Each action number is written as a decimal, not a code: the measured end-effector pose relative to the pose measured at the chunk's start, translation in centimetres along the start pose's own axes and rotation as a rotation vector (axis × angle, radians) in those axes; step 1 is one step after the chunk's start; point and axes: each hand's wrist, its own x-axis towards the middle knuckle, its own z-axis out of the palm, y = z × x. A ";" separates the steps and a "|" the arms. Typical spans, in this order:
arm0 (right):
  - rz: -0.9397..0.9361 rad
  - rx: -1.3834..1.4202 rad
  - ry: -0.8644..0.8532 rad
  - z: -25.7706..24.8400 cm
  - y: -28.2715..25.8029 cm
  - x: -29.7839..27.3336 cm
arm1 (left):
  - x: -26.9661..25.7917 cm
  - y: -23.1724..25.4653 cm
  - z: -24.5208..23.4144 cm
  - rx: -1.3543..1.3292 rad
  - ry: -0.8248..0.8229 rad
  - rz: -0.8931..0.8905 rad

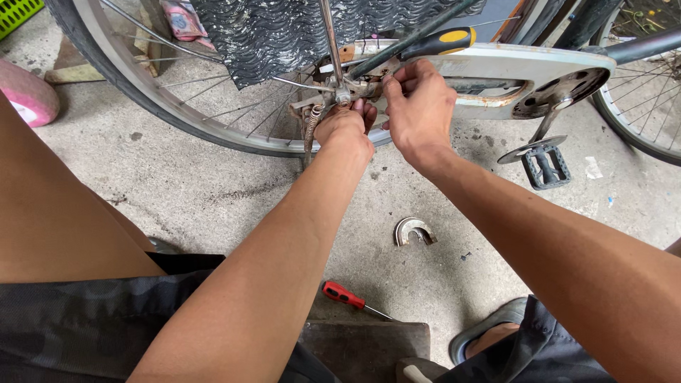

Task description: The person uses a screwdriver to loosen a bolt on the rear brake assembly of a bicycle, then removes a small metal clip and adjusts the brake cable. The person reattaches the clip and tightens the bolt to secure the brake cable in place.

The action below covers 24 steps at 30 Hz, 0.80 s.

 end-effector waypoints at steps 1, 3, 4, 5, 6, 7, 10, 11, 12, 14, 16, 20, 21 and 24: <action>0.003 -0.002 0.004 0.0 0.0 0.0 | 0.1 0.0 0.0 -0.001 -0.004 0.011; 0.009 -0.006 0.011 0.1 0.0 0.0 | 0.3 -0.1 0.1 -0.004 -0.011 0.032; 0.018 -0.007 0.014 0.2 0.0 0.1 | 0.4 -0.2 0.1 -0.011 -0.013 0.034; 0.028 -0.008 0.016 0.3 0.0 0.1 | 0.5 -0.3 0.1 -0.019 -0.012 0.037; 0.038 -0.009 0.017 0.4 0.2 0.1 | 0.6 -0.3 0.0 -0.027 -0.012 0.039; 0.013 -0.041 0.033 0.5 0.3 0.1 | 0.6 -0.4 0.0 -0.028 -0.013 0.046; -0.051 -0.117 0.074 0.8 0.7 0.3 | 0.7 -0.5 0.0 -0.036 -0.014 0.060; -0.066 -0.126 0.086 0.8 0.8 0.4 | 0.6 -0.5 0.0 -0.040 -0.014 0.061; -0.081 -0.136 0.097 0.9 0.9 0.4 | 0.5 -0.5 0.0 -0.043 -0.013 0.063; -0.066 -0.134 0.091 0.9 1.0 0.5 | 0.3 -0.4 0.1 -0.047 -0.006 0.051; -0.069 -0.132 0.081 0.9 1.1 0.5 | 0.1 -0.3 0.0 -0.044 -0.005 0.038; -0.101 -0.136 0.086 0.9 1.1 0.5 | -0.3 0.0 -0.1 -0.027 -0.024 0.030; -0.105 -0.140 0.091 1.0 1.0 0.5 | -0.3 0.0 -0.1 -0.025 -0.026 0.034; -0.091 -0.147 0.092 1.0 0.9 0.6 | -0.3 0.0 -0.1 -0.030 -0.009 0.025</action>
